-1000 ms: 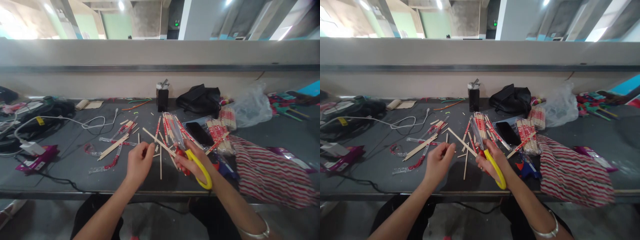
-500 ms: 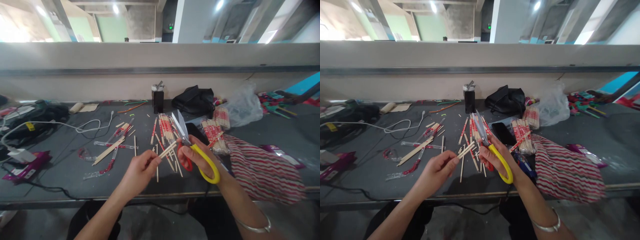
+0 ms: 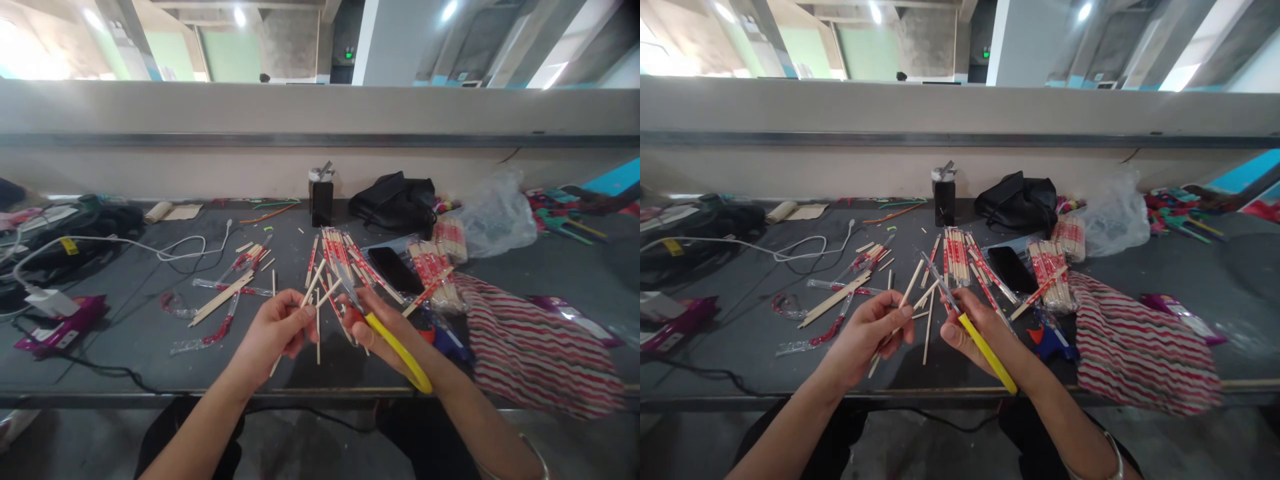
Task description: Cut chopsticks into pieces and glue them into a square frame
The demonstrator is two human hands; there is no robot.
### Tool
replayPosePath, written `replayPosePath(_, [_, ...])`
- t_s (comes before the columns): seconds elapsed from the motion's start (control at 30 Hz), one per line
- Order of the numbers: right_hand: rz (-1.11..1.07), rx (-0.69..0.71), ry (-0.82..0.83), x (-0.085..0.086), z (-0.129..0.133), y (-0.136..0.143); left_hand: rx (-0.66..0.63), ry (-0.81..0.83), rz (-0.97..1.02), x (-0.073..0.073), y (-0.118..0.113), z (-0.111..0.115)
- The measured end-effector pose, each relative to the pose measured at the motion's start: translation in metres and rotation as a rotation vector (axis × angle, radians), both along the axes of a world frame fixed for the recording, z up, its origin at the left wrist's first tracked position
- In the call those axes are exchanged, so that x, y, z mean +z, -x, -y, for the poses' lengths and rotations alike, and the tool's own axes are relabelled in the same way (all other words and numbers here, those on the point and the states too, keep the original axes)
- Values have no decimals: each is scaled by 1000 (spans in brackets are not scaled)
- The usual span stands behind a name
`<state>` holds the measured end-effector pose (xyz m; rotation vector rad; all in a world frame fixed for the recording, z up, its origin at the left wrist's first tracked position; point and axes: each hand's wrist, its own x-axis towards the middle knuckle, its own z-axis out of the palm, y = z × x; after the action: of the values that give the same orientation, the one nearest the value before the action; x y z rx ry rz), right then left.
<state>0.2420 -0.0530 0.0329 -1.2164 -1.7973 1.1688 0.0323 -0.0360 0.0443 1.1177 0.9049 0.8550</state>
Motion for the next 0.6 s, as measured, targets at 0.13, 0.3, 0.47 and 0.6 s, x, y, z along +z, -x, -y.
replayPosePath(0.13, [-8,9,-14,0,1,-1,-22,56,51,-1,1,0])
replayPosePath(0.3, [45,29,-84,-1,2,-2,-85,126,107,-1,4,-1])
replayPosePath(0.47, [97,45,-101,3,4,-2,-119,168,127,-2,5,-3])
replayPosePath(0.6, [124,46,-104,6,4,-1,-100,159,149,-4,4,-3])
